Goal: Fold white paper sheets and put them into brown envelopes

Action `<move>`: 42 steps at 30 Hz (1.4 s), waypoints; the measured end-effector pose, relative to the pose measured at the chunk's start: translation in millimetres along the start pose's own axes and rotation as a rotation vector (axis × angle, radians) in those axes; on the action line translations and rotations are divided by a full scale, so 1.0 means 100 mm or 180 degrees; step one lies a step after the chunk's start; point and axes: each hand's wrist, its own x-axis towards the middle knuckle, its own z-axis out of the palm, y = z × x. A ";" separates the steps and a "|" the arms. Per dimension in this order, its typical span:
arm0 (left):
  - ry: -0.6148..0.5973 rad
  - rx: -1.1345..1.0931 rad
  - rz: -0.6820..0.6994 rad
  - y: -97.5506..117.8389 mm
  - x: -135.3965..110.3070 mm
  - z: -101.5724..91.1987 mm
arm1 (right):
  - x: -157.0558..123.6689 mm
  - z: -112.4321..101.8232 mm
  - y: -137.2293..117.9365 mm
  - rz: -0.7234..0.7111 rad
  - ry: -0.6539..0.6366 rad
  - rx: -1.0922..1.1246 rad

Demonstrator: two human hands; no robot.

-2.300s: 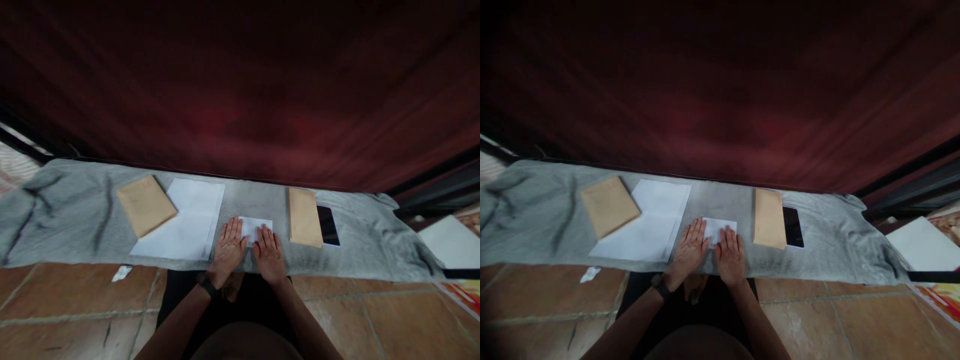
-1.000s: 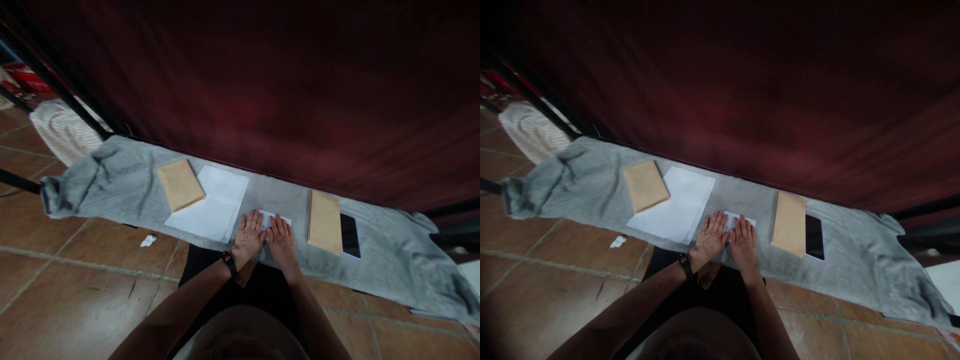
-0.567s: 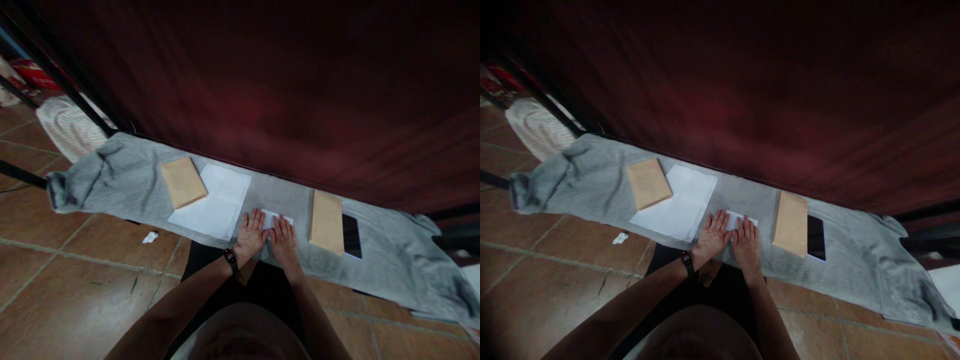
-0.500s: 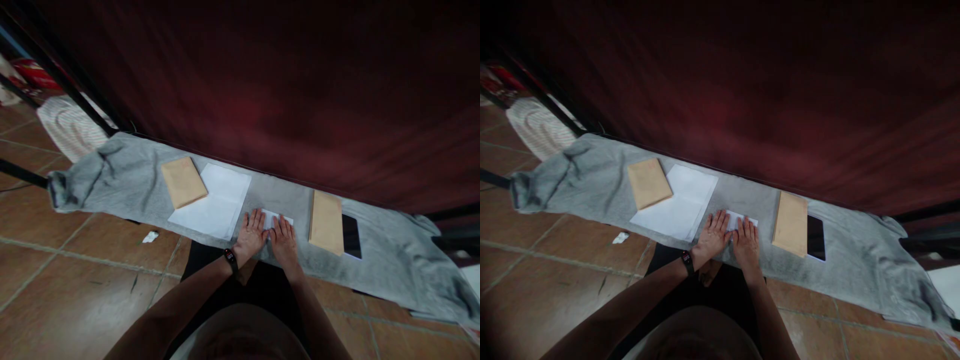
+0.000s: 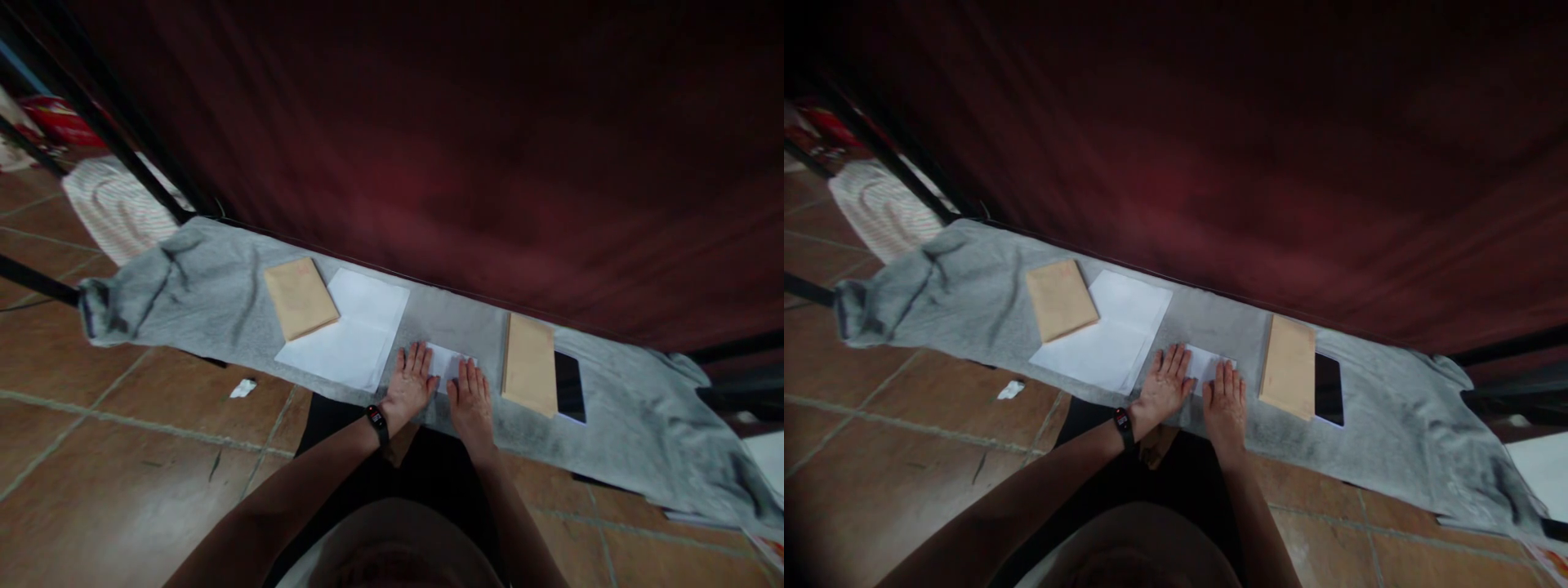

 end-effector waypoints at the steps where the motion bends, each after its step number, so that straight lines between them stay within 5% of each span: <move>1: 0.0016 -0.0008 0.0003 0.00 0.00 0.00 | -0.01 -0.01 -0.03 -0.0093 -0.0055 -0.0001; 18: 0.0088 -0.0048 0.0088 -0.10 -0.10 -0.08 | -0.09 -0.05 -0.09 -0.0145 -0.0051 -0.0113; 23: 0.0071 0.0003 0.0204 -0.22 -0.25 -0.24 | -0.09 -0.04 -0.10 -0.0145 -0.0055 -0.0173; 27: 0.0134 0.0018 0.0367 -0.52 -0.33 -0.50 | -0.10 -0.02 -0.09 -0.0169 -0.0027 -0.0196; 32: 0.0810 -0.0115 -0.0784 -1.32 -0.29 -0.84 | -0.11 0.01 -0.09 -0.0116 0.0014 -0.0186; 36: 0.1123 -0.0187 -0.2160 -2.04 -0.23 -0.90 | -0.11 0.02 -0.10 -0.0137 0.0055 -0.0174; 39: 0.0743 -0.0249 -0.2865 -2.36 -0.24 -0.84 | -0.11 0.02 -0.10 -0.0164 0.0031 -0.0189; 42: 0.0584 -0.0165 -0.3108 -2.45 -0.26 -0.76 | -0.11 0.03 -0.10 -0.0138 0.0046 -0.0228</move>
